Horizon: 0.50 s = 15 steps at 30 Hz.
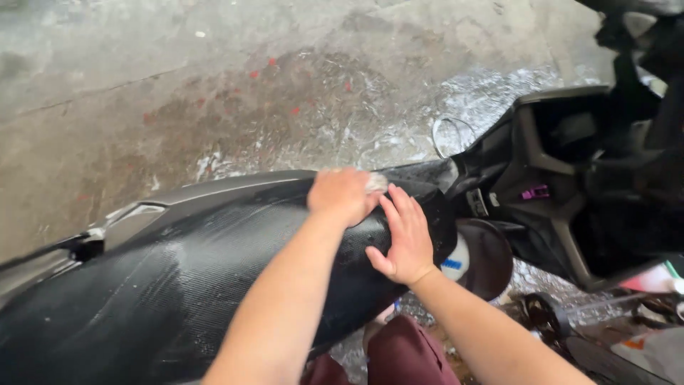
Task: The person washes a motorcycle using a soapy cloth and a bucket of water. They scrub the seat, handlebars, and front fairing, repeatedly dipping the cloth into the bucket to reapply soap. The person moves around the motorcycle to clean different sections.
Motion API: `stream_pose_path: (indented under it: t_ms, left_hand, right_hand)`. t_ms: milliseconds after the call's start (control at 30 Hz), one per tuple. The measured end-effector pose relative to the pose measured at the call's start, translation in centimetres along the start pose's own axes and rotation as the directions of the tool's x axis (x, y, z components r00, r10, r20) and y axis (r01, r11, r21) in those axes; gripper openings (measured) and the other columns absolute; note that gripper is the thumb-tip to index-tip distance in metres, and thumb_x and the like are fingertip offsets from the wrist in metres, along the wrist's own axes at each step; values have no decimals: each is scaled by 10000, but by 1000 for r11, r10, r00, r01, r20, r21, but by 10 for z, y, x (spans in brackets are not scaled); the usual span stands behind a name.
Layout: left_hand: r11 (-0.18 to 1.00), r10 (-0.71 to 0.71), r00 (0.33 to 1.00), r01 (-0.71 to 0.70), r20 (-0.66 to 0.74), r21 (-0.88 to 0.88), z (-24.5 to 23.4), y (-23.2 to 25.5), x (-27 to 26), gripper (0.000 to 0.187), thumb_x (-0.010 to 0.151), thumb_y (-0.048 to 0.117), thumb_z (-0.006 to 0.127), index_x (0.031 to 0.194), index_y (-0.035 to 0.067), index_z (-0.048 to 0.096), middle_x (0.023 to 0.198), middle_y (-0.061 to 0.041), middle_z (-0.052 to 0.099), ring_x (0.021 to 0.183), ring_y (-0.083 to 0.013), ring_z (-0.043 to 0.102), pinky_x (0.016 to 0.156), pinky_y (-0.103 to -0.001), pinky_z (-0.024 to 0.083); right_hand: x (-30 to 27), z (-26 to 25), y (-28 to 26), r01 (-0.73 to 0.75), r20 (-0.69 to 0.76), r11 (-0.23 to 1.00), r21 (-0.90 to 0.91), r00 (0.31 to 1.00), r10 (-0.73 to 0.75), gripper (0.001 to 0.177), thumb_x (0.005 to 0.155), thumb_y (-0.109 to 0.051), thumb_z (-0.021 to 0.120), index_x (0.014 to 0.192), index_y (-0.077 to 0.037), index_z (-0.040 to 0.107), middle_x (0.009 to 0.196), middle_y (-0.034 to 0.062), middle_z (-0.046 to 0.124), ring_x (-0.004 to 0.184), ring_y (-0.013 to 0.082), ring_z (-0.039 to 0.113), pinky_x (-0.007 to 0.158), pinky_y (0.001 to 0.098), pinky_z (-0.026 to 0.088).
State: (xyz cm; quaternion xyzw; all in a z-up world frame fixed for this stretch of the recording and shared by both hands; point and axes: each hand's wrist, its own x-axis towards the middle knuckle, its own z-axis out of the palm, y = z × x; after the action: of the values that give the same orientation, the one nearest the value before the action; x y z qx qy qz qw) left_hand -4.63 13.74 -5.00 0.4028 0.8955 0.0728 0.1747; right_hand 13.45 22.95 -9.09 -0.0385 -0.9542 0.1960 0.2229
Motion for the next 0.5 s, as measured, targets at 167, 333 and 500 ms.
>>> stream_pose_path:
  t_ms: [167, 333, 500]
  left_hand:
    - [993, 90, 996, -91, -13, -78, 29, 48, -6, 483, 987, 499, 330, 1094, 244, 726, 1031, -55, 723, 1049, -371, 706, 922, -538, 492]
    - [897, 438, 899, -439, -17, -48, -24, 39, -98, 472, 1008, 406, 637, 1434, 201, 623, 1412, -132, 630, 1420, -405, 531, 1173, -630, 385]
    - [780, 626, 774, -619, -91, 94, 23, -18, -192, 543, 894, 297, 755, 1419, 204, 654, 1548, -183, 549, 1509, -451, 419, 1195, -700, 328]
  right_hand:
    - [-13, -15, 1, -196, 60, 971, 134, 980, 189, 962, 920, -573, 569, 1683, -50, 302, 1709, 255, 322, 1591, 455, 309, 1291, 604, 207]
    - [-78, -32, 5, -565, 135, 740, 364, 818, 558, 738, 1022, -307, 572, 1695, -118, 335, 1693, 196, 391, 1562, 375, 369, 1303, 488, 271]
    - [-134, -72, -49, -654, 127, 651, 385, 736, 665, 708, 1030, -353, 556, 1693, -190, 364, 1689, 169, 403, 1549, 365, 390, 1281, 509, 303]
